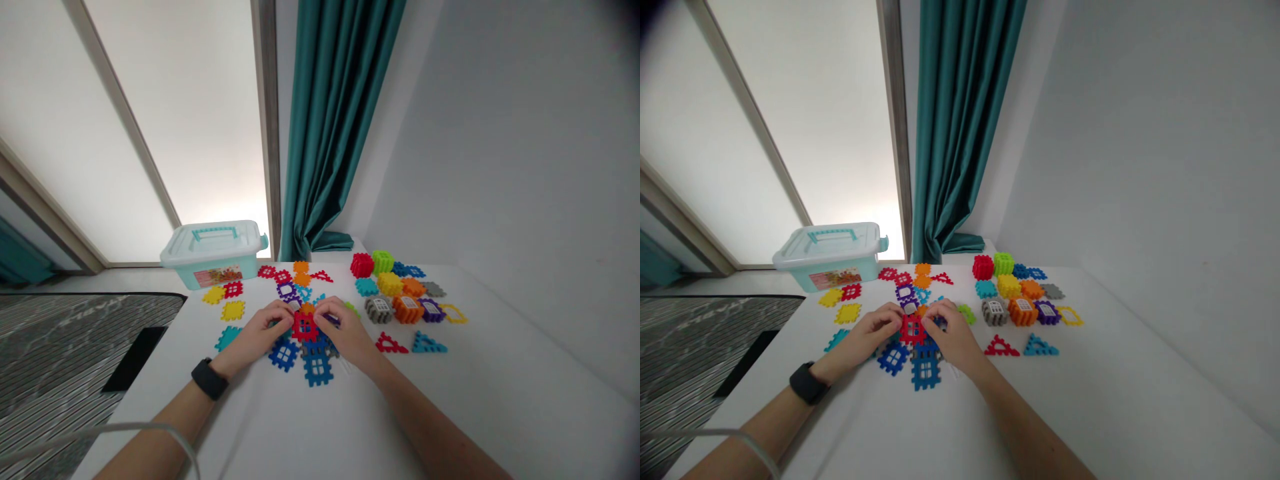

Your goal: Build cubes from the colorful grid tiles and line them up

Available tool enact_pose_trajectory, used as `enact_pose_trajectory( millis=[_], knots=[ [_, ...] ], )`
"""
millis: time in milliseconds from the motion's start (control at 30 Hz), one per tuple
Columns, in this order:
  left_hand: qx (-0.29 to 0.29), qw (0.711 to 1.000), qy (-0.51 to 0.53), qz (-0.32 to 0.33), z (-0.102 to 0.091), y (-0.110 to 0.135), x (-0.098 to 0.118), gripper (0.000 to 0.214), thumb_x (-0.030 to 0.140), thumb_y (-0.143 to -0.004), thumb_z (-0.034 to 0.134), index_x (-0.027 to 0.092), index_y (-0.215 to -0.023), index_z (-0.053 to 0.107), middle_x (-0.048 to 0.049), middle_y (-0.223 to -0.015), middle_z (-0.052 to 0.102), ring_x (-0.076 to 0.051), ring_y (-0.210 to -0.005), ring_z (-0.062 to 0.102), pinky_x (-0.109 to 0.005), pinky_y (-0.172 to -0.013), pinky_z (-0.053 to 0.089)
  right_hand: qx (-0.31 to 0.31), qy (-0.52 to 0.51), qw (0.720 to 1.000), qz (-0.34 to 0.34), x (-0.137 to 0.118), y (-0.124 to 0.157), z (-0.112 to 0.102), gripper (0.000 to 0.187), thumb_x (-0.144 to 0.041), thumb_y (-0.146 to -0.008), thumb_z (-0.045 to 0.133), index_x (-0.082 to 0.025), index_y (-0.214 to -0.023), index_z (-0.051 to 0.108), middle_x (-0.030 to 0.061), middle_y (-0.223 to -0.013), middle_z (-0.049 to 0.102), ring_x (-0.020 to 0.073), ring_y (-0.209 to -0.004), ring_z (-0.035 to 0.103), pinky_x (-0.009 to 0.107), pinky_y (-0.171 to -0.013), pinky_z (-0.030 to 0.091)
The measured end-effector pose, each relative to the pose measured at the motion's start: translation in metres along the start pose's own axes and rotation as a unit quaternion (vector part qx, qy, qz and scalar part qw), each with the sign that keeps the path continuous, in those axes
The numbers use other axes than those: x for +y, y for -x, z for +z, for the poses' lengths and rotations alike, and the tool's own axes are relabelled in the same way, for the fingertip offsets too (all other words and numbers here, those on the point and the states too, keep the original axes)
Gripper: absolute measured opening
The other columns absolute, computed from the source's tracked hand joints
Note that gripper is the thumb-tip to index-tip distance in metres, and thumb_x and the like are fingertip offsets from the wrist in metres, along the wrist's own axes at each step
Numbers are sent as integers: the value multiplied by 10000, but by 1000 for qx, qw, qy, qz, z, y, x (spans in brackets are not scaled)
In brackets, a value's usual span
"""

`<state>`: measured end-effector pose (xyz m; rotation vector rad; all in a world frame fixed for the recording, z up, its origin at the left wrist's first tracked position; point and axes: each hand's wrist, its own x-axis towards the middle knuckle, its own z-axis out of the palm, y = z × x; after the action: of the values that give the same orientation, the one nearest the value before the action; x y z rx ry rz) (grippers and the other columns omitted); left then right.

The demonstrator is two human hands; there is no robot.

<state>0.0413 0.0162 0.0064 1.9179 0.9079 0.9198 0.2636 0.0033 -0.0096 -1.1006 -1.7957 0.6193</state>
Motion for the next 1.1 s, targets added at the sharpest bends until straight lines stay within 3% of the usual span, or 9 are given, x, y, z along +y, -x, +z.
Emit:
enact_pose_trajectory(
  millis=[100, 267, 500, 667, 800, 867, 1100],
  knots=[
    [3, 1000, -16, 7, 1, 1, -2, 297, 407, -970, 544, 193, -803, 666, -70, -1008, 675, -217, -977, 640, -370, -931, 512, 15, 51, 997, -55, -2, 2, -1, 28, -227, -904, 627, -235, -889, 649, 68, -1040, 651, 241, -1061, 602, 430, -947, 502],
    [7, 1000, -23, -15, 2, 2, -3, 228, 401, -955, 573, 203, -1009, 676, -58, -1013, 716, -220, -980, 646, -366, -909, 518, 40, 110, 982, -146, -6, 5, -3, 87, -232, -959, 577, -253, -941, 660, 86, -1077, 633, 271, -1159, 566, 479, -987, 489],
    [-13, 999, -46, 16, -1, 2, -2, 243, 400, -961, 545, 197, -974, 678, -68, -1021, 688, -225, -988, 635, -382, -938, 510, 12, 142, 968, -206, -8, 10, -1, 143, -219, -996, 525, -274, -1018, 656, 75, -1101, 644, 244, -1085, 596, 458, -957, 507],
    [12, 996, -69, 55, -1, 3, -6, 167, 338, -924, 616, 218, -1034, 650, -90, -1177, 604, -240, -1130, 596, -424, -1032, 485, 0, 136, 974, -180, -10, 9, -2, 159, -232, -965, 576, -275, -1107, 632, 84, -1157, 632, 254, -1128, 588, 461, -985, 506],
    [62, 981, -149, 106, -1, 5, -13, 390, 300, -840, 731, 246, -1202, 596, -110, -1297, 515, -273, -1235, 532, -472, -1076, 467, -22, 120, 987, -108, -9, 9, 0, 586, -279, -870, 700, -273, -1404, 459, 119, -1343, 561, 294, -1268, 527, 510, -1064, 477],
    [70, 970, -190, 131, -2, 7, -15, 447, 299, -821, 757, 250, -1234, 593, -121, -1328, 489, -291, -1256, 516, -487, -1077, 468, -25, 124, 988, -87, -7, 9, 0, 680, -281, -851, 720, -282, -1453, 406, 124, -1379, 539, 306, -1300, 505, 533, -1085, 460],
    [70, 957, -234, 160, -4, 7, -19, 464, 314, -832, 763, 269, -1261, 591, -122, -1349, 490, -299, -1260, 527, -495, -1066, 489, -27, 140, 985, -101, -4, 8, -2, 578, -235, -821, 739, -271, -1351, 511, 125, -1349, 543, 317, -1278, 515, 552, -1084, 463]
  ],
)
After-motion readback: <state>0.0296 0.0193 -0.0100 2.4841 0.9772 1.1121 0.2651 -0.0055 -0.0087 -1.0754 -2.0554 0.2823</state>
